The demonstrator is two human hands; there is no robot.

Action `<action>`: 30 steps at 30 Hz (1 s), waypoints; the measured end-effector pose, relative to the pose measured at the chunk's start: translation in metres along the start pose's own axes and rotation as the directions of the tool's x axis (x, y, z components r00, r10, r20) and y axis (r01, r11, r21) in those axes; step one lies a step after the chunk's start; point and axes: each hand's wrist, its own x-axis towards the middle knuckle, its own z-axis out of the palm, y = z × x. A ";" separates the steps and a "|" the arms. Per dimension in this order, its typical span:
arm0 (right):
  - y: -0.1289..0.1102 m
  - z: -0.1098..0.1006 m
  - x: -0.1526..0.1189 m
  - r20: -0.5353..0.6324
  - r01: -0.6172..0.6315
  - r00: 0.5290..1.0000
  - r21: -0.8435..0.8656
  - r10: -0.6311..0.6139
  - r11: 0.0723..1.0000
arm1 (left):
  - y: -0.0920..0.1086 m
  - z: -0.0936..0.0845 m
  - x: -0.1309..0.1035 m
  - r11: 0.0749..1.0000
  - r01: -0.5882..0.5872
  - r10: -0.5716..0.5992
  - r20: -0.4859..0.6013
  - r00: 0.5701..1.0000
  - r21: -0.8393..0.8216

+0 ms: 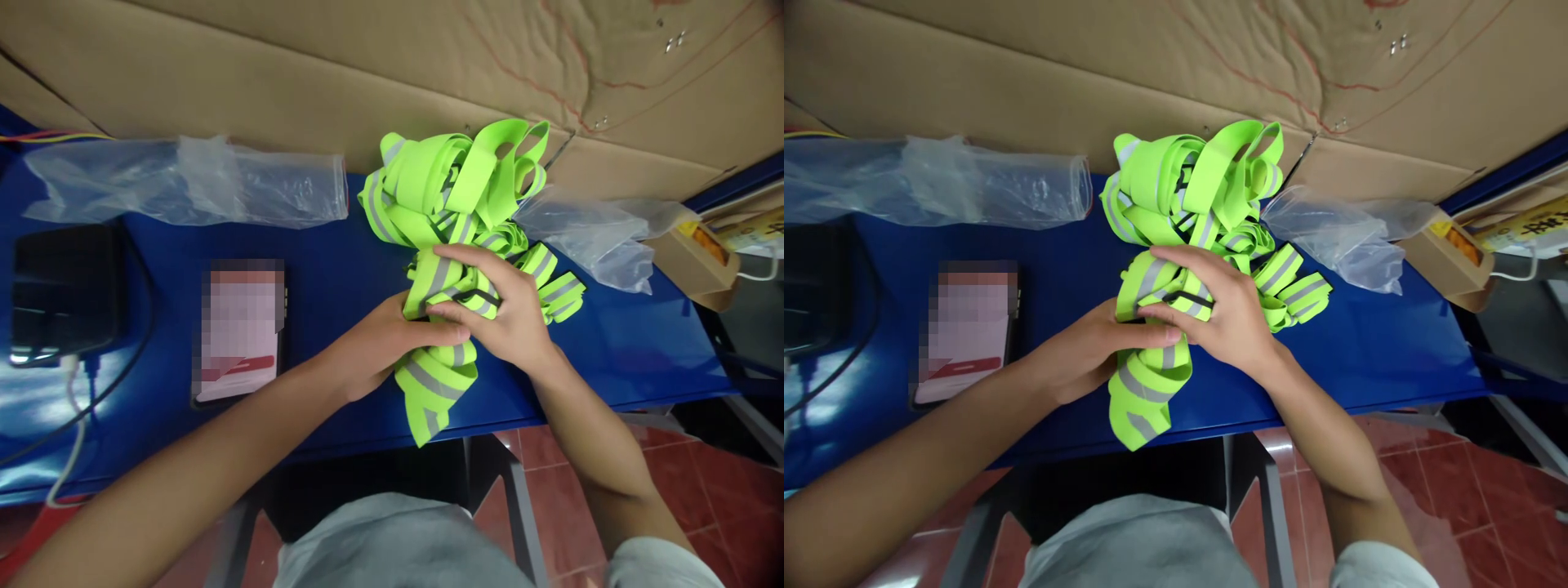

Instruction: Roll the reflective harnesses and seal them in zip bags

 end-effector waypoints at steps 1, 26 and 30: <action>-0.001 -0.002 0.000 -0.035 -0.010 0.999 -0.010 0.010 1.000 | 0.000 0.000 0.000 1.000 -0.011 0.011 0.001 1.000 0.004; 0.006 0.000 0.008 0.227 -0.494 0.859 0.600 0.459 0.629 | 0.004 -0.014 0.004 0.876 -0.137 0.048 0.199 0.979 0.462; 0.009 -0.005 0.008 0.087 -0.366 0.923 0.497 0.375 0.787 | 0.006 -0.015 0.003 0.939 -0.076 0.007 0.201 0.980 0.335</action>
